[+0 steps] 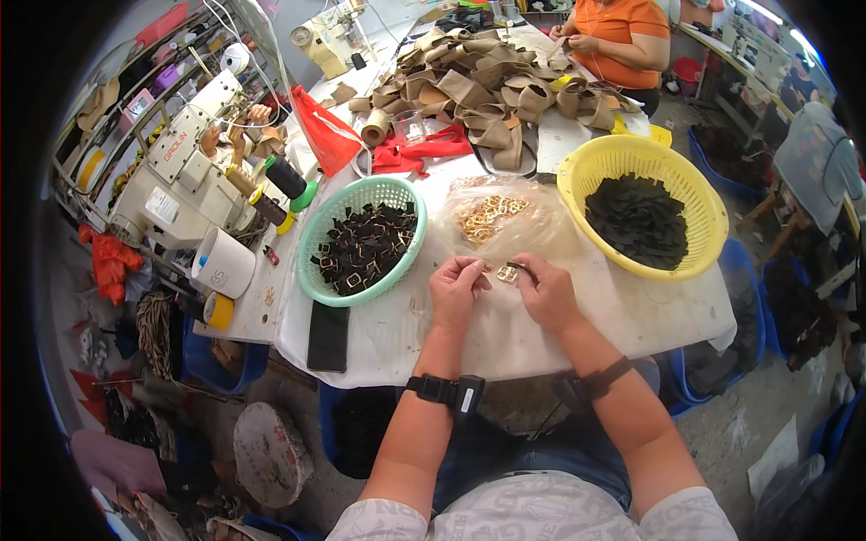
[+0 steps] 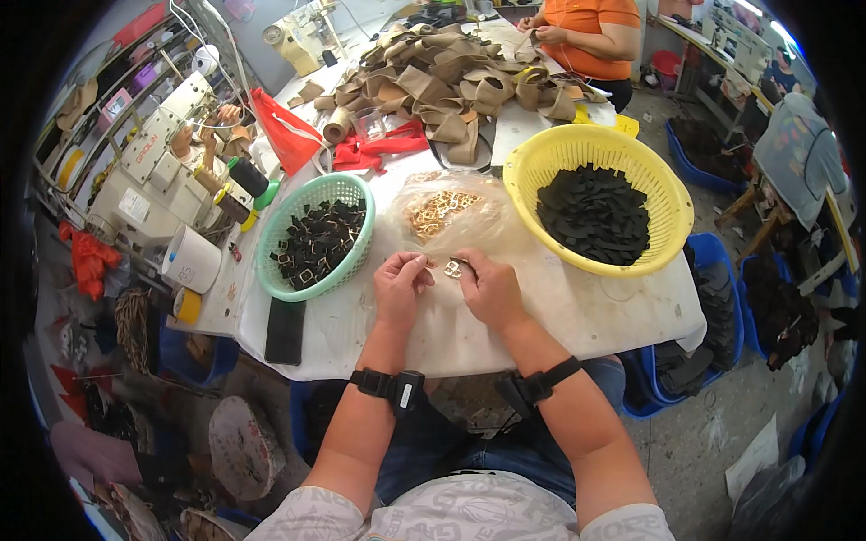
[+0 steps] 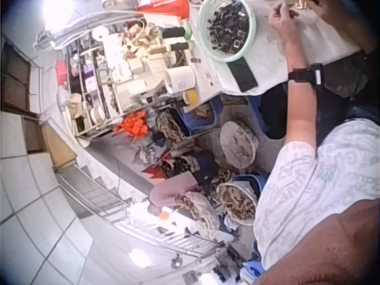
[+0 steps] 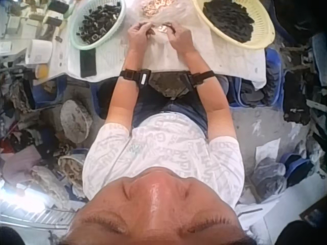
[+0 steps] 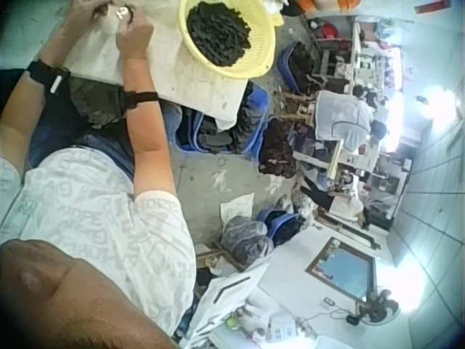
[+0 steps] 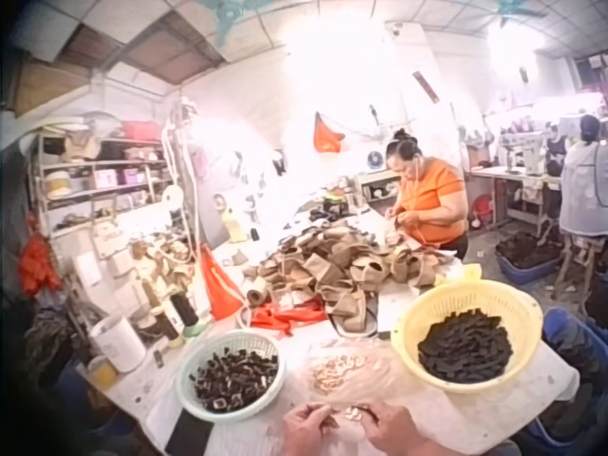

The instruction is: The recorder is manually assembling metal buckles onto small fabric or leather shoe components at a workbench in a factory setting.

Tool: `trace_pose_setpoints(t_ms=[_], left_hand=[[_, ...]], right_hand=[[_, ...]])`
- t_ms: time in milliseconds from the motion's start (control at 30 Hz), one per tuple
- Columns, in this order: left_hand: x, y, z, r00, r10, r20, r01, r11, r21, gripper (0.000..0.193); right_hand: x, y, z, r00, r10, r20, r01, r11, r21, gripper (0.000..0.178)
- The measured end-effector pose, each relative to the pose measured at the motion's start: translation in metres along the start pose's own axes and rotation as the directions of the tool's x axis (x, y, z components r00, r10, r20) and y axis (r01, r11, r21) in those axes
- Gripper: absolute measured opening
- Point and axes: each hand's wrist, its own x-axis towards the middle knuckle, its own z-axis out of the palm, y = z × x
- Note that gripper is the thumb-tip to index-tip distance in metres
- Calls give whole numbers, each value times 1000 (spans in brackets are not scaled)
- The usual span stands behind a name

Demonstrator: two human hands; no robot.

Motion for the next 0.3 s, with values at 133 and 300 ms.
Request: trace_pose_setpoints(t_ms=[133,300], left_hand=[[5,-9,-7,1000,31,-3,-31,998,-47,5],[3,-5,-2,1000,22,-2,-22,1000,-11,7]], right_hand=[[2,4,-1,992,-127,-25,127,992,-20,17],[1,-7,-5,999,-42,24,39,991,129,19]])
